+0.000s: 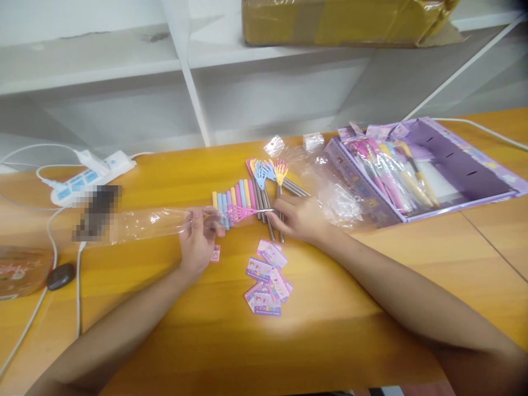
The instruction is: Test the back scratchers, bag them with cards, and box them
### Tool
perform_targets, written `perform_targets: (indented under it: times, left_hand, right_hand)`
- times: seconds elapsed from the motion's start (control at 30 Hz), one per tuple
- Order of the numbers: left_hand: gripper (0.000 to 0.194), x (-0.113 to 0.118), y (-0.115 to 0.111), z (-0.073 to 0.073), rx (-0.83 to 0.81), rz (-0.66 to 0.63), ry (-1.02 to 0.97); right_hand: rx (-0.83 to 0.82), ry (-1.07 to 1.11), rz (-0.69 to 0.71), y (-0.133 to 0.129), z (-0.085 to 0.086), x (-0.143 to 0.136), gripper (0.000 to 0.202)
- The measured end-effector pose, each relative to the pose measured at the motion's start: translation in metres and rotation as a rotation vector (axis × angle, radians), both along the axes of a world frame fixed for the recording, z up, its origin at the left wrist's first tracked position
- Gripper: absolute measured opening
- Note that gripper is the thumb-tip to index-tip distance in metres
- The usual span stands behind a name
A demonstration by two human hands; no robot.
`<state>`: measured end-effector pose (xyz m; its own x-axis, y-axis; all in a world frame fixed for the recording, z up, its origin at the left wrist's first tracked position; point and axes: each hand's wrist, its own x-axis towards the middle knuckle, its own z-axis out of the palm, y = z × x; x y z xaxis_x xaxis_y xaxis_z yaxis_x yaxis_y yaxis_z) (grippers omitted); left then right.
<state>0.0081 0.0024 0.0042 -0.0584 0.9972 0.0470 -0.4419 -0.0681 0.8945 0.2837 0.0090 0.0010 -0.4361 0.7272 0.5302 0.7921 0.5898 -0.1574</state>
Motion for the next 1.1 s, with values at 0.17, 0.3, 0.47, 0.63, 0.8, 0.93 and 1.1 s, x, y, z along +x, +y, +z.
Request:
perform_targets:
  times: [0.17,0.3,0.47,0.63,0.8,0.93,1.1]
  left_hand:
    - [0.042,0.001,-0.002,-0.001,0.018,-0.046,0.025]
    - [0.037,0.001,-0.005,-0.001,0.017,-0.083,0.062]
    - [0.037,-0.004,-0.011,-0.006,-0.024,-0.203,0.213]
    - [0.031,-0.005,-0.014,-0.005,0.009,-0.131,0.231]
    - [0.039,0.001,-0.002,0.004,0.046,0.084,0.018]
    - [0.042,0.0,0.0,-0.002,-0.06,0.007,0.061]
    - [0.036,-0.004,-0.009,-0.01,-0.112,-0.103,0.213]
  right_hand:
    - [0.03,0.01,0.034,-0.002,0.001,-0.003,0.037]
    - [0.006,0.063,0.029,-0.005,0.002,-0.01,0.022]
    - [0.014,0.052,0.009,-0.011,0.001,-0.022,0.048]
    - [0.011,0.08,0.051,-0.011,0.0,-0.024,0.048]
    - [0.029,0.055,0.045,-0.004,0.004,-0.017,0.009]
    - [0.038,0.052,0.118,-0.004,0.001,-0.02,0.017]
    - [0.062,0.084,0.228,-0.013,-0.005,-0.03,0.015]
